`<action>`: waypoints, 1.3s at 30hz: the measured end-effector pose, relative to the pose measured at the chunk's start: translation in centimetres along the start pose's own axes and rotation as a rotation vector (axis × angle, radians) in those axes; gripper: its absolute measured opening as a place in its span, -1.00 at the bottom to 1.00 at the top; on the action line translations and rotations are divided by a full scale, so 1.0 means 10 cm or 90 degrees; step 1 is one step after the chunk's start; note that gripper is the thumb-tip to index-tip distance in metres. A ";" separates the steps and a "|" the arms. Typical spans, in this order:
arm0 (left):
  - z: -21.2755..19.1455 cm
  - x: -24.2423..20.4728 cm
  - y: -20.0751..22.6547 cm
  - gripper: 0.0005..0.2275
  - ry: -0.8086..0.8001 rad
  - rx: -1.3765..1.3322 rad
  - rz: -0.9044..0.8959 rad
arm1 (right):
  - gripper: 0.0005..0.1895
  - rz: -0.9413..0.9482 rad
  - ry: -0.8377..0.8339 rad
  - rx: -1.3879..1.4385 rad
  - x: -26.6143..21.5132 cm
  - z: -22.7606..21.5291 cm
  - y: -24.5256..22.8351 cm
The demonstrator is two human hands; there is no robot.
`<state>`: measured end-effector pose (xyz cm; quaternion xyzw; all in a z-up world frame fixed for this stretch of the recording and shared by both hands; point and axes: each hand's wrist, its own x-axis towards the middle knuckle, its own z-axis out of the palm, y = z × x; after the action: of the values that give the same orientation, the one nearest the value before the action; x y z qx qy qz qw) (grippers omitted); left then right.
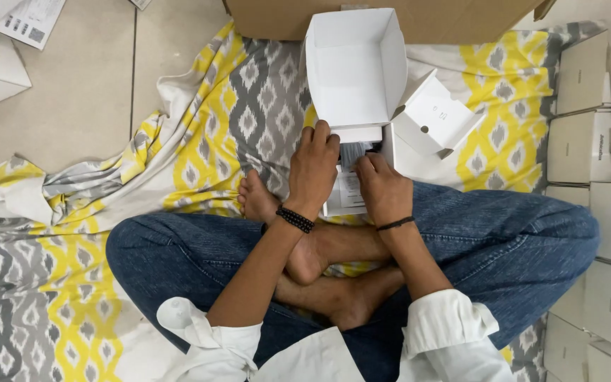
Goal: The person packs an electronic device and its power adapter into a small product box.
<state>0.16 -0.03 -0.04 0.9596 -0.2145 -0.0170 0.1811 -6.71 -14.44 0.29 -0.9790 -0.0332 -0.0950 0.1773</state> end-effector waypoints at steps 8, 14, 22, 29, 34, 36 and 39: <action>-0.07 -0.03 0.02 -0.73 0.054 -0.028 0.021 | -0.90 0.017 -0.006 -0.001 0.02 0.03 0.03; -0.13 -0.02 0.27 -0.78 0.120 -0.010 0.082 | -0.91 0.023 -0.058 0.097 -0.01 -0.22 0.17; 0.14 0.55 1.02 -0.72 0.123 -0.138 0.179 | -0.75 0.262 0.247 0.240 -0.25 -0.44 0.84; 0.26 0.79 1.35 -0.46 0.040 0.185 0.078 | -0.30 0.480 0.140 0.477 -0.21 -0.09 1.03; 0.29 0.81 1.29 -0.46 0.002 0.220 0.022 | -0.27 0.449 0.174 0.613 -0.24 0.07 1.10; 0.20 0.82 1.30 -0.36 -0.107 0.083 0.021 | -0.26 0.433 0.191 0.568 -0.27 0.12 1.14; 0.17 0.64 1.38 -0.47 -0.054 -0.058 0.020 | -0.21 0.481 0.201 0.661 -0.25 -0.18 1.04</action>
<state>0.22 -14.92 3.53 0.9452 -0.2363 -0.0648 0.2156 -8.49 -24.91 -2.13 -0.6851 0.2973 -0.1407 0.6500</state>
